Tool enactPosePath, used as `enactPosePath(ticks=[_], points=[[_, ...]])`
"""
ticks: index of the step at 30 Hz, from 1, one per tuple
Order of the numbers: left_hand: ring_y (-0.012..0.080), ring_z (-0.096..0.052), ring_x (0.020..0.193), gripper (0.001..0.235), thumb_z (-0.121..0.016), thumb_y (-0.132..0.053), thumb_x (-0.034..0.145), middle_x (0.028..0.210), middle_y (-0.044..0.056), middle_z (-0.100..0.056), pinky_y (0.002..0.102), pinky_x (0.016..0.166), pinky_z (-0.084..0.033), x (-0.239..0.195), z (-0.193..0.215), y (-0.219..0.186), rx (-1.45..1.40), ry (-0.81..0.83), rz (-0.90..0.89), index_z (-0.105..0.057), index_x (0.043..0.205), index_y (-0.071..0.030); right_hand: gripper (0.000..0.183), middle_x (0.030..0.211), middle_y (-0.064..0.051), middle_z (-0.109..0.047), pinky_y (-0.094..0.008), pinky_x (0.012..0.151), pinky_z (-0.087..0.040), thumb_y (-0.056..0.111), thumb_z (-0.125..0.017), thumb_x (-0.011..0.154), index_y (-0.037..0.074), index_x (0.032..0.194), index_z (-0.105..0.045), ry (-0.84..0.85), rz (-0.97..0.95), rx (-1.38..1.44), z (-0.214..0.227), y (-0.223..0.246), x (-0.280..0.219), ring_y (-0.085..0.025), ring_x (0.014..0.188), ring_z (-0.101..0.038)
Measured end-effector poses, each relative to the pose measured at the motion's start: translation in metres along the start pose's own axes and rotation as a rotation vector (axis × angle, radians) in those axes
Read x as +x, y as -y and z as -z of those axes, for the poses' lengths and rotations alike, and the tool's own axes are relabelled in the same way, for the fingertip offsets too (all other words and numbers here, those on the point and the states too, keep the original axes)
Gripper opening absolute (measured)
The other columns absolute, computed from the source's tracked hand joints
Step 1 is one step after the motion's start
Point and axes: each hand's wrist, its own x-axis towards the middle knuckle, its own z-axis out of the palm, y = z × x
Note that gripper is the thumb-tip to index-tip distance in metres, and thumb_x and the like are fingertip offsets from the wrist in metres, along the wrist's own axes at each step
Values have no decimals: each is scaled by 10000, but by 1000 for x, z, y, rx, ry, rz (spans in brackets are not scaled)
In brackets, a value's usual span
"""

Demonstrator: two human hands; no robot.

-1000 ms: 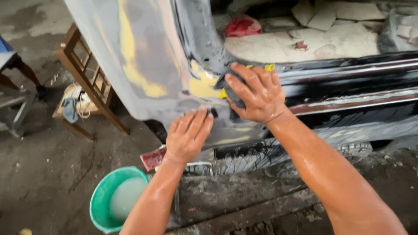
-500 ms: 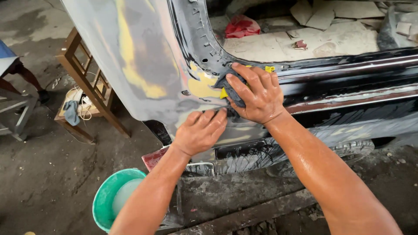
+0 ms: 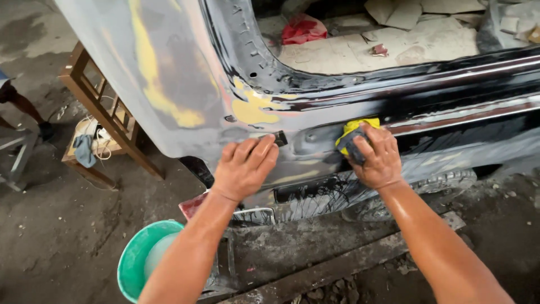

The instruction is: The recorder is sanding and cleaning a vehicle's exterior panel as part of bodywork preparation.

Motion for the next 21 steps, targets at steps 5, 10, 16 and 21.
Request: enactPosePath(ticks=[5, 10, 16, 21], points=[[182, -565, 1134, 355, -585, -240, 881, 1319, -17, -603, 373, 926, -407, -76, -53, -45, -82, 242, -231, -684, 1211, -156, 661, 1389, -224, -522, -581, 1028, -448, 159, -817, 839, 112, 1383, -445, -60, -115, 7, -10, 14, -4, -469, 1220, -554], [170, -557, 1158, 316, -585, -272, 888, 1378, 1, -615, 336, 969, -402, -71, -58, -46, -118, 345, -387, -692, 1162, -156, 647, 1346, -239, -522, -591, 1043, -436, 172, -812, 856, 93, 1383, -445, -104, -191, -33, -14, 25, -8, -478, 1209, -541], [187, -518, 1165, 265, -616, -240, 952, 1367, -18, -593, 379, 957, -362, -15, -40, -46, -44, 67, -65, -690, 1200, -182, 664, 1356, -229, -542, -562, 1043, -450, 130, -802, 821, 104, 1397, -473, -5, -213, -14, 5, 11, -15, -468, 1208, -555], [178, -529, 1135, 321, -610, -274, 885, 1337, -7, -599, 359, 947, -374, -66, -81, -74, -140, 359, -392, -692, 1172, -157, 640, 1385, -236, -532, -555, 1066, -440, 139, -811, 848, 79, 1404, -501, 64, -349, -213, 32, -42, -52, -459, 1263, -541]])
